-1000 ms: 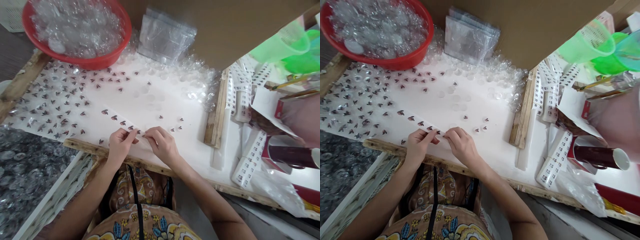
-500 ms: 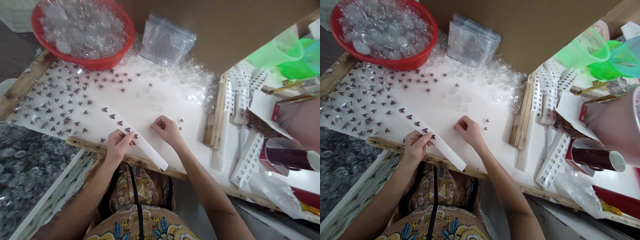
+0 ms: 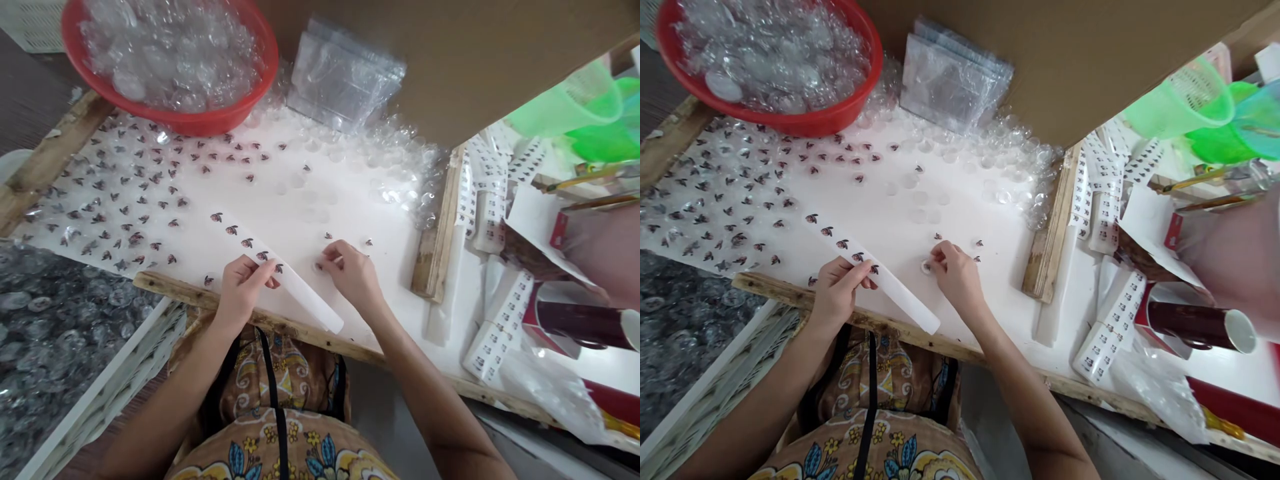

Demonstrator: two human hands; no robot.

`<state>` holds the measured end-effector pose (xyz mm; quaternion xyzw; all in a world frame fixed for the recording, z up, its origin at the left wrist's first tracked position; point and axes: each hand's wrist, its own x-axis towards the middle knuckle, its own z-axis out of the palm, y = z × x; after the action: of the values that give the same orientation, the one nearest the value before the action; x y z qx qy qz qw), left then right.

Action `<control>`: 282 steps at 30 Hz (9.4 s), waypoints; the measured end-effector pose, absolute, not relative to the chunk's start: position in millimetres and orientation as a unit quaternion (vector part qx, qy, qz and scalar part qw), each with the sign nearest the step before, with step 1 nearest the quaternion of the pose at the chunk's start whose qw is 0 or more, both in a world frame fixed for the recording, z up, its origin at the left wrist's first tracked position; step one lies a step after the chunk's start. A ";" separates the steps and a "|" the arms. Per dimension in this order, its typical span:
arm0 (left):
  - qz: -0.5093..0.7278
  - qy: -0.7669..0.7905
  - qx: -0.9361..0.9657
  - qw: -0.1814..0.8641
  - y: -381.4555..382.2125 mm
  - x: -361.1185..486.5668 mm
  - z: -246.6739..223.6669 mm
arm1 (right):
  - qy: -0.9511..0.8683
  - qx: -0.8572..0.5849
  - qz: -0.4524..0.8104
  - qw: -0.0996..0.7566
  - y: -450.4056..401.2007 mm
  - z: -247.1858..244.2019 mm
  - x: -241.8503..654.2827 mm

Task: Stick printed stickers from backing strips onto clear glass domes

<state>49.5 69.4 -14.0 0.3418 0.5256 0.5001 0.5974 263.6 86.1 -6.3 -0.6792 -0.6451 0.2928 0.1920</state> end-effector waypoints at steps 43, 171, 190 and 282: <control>0.487 0.564 0.281 0.605 74.3 52.5 -11.7 | -0.643 -0.659 0.321 0.222 181.6 -5.7 241.4; 0.465 0.592 0.329 0.570 74.8 51.9 -15.7 | -0.776 -0.456 0.347 0.264 98.2 40.2 208.4; 0.480 0.573 0.301 0.592 74.8 54.3 -17.0 | -0.542 -0.693 0.397 0.261 170.2 -11.2 290.0; 0.420 0.556 0.376 0.611 74.9 47.5 1.8 | -0.743 -0.609 0.141 0.238 209.8 -20.8 226.3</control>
<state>47.5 74.9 1.8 0.3764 0.5556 0.4202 0.6108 226.3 209.8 -20.8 -0.6090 -0.7432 0.1415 0.2383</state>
